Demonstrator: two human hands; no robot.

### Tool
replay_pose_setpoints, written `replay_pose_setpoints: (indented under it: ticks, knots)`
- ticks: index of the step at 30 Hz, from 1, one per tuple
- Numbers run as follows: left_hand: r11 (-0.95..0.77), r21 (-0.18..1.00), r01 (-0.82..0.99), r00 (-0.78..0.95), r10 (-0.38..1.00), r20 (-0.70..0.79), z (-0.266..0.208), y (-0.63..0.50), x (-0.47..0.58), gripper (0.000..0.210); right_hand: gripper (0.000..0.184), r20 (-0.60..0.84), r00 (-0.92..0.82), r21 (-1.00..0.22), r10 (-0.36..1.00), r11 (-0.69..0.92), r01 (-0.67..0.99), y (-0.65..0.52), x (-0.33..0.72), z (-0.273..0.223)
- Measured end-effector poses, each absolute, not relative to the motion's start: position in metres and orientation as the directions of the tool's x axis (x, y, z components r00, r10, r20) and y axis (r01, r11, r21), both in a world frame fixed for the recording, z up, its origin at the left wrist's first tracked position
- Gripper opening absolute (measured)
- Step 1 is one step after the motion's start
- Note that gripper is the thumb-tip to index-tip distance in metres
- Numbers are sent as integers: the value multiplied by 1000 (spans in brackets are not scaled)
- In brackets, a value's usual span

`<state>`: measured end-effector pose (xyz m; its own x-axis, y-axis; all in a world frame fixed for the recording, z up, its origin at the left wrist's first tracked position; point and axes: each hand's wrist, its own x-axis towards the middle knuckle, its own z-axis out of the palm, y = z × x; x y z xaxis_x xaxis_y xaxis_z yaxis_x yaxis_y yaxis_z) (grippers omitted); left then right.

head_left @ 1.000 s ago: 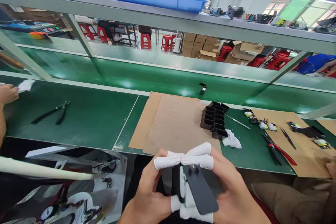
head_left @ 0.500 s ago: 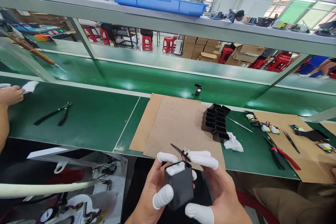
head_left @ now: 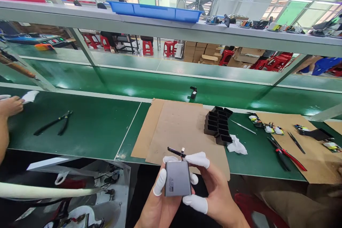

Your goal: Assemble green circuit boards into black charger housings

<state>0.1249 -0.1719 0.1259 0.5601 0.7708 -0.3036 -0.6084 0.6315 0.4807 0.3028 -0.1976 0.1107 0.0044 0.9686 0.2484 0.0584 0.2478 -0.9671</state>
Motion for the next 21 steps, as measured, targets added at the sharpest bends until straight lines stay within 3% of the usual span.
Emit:
replay_pose_setpoints:
  ticks: [3, 7, 13, 21]
  knots:
    - [510, 578, -637, 342, 859, -381, 126, -169, 130, 54, 63, 216, 37, -974, 976, 218, -55, -188, 304, 108]
    - [317, 760, -567, 50, 934, -353, 115, -162, 136, 56, 50, 113, 76, -980, 991, 124, -155, -166, 305, 107]
    - [203, 785, -585, -72, 952, -299, 94, -163, 148, 61, 45, -81, 141, -965, 987, -42, -258, -134, 293, 102]
    - [195, 756, -625, -67, 951, -301, 87, -164, 146, 55, 42, -69, 129, -965, 989, -33, -261, -123, 280, 109]
